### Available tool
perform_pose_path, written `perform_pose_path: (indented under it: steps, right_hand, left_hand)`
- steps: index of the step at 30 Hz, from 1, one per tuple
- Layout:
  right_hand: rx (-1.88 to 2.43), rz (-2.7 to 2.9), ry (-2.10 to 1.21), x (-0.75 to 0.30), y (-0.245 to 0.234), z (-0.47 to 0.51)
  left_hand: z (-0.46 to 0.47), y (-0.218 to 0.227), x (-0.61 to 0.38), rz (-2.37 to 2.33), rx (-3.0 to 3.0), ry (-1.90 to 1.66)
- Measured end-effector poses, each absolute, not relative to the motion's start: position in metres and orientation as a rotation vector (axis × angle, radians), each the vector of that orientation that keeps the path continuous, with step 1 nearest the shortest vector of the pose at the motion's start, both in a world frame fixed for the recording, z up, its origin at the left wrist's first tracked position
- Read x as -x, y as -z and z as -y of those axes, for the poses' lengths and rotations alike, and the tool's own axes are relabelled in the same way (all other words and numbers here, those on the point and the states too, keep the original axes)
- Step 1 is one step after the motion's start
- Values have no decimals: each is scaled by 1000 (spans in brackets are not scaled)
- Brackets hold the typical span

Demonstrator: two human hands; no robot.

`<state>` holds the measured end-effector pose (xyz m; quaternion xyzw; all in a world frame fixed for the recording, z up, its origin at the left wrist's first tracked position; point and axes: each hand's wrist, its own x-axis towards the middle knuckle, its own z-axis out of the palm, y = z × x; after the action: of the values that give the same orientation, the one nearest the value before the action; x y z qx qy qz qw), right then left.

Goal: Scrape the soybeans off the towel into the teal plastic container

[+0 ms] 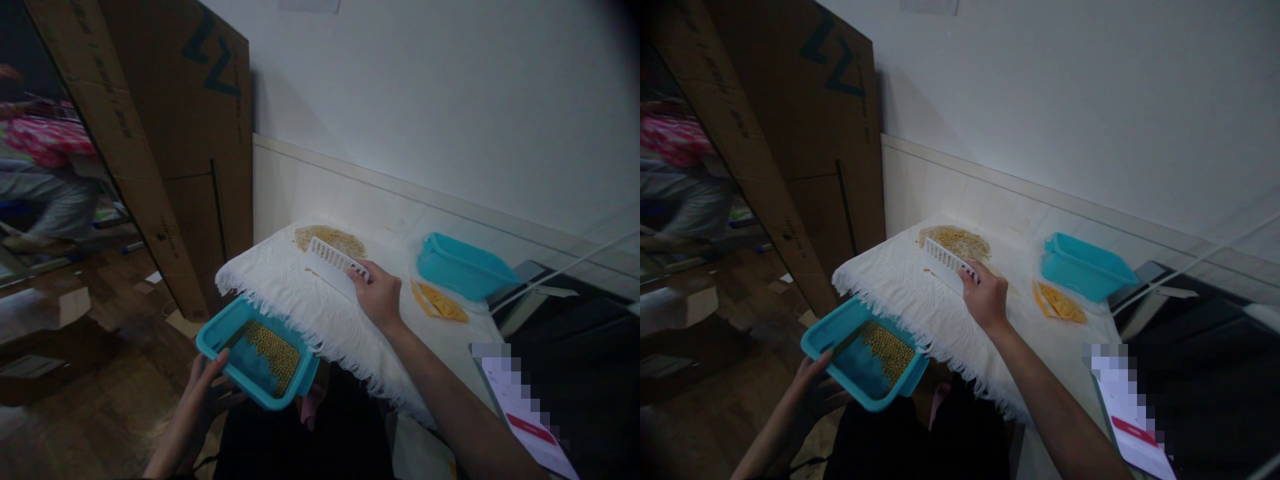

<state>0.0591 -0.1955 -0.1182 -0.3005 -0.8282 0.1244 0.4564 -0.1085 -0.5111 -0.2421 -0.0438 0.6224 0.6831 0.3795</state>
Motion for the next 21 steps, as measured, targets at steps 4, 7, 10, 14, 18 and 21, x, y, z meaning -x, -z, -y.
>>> perform_pose_path:
  steps: [4, 7, 10, 14, 18, 21]
  right_hand:
    - [756, 1998, -306, -60, 118, 194]
    - [786, 2004, -288, -59, 118, 194]
    - [784, 2031, -300, -59, 118, 197]
    - [775, 2035, -339, -60, 116, 203]
    - [740, 2018, -378, -61, 116, 209]
    - [725, 2009, -398, -62, 115, 211]
  left_hand:
    - [512, 246, 112, -1563, 134, -1770]
    - [513, 249, 114, -1536, 148, -1781]
    - [513, 249, 114, -1559, 164, -1782]
    - [514, 249, 113, -1570, 130, -1771]
    - [514, 246, 111, -1562, 118, -1758]
    - [513, 244, 111, -1557, 127, -1763]
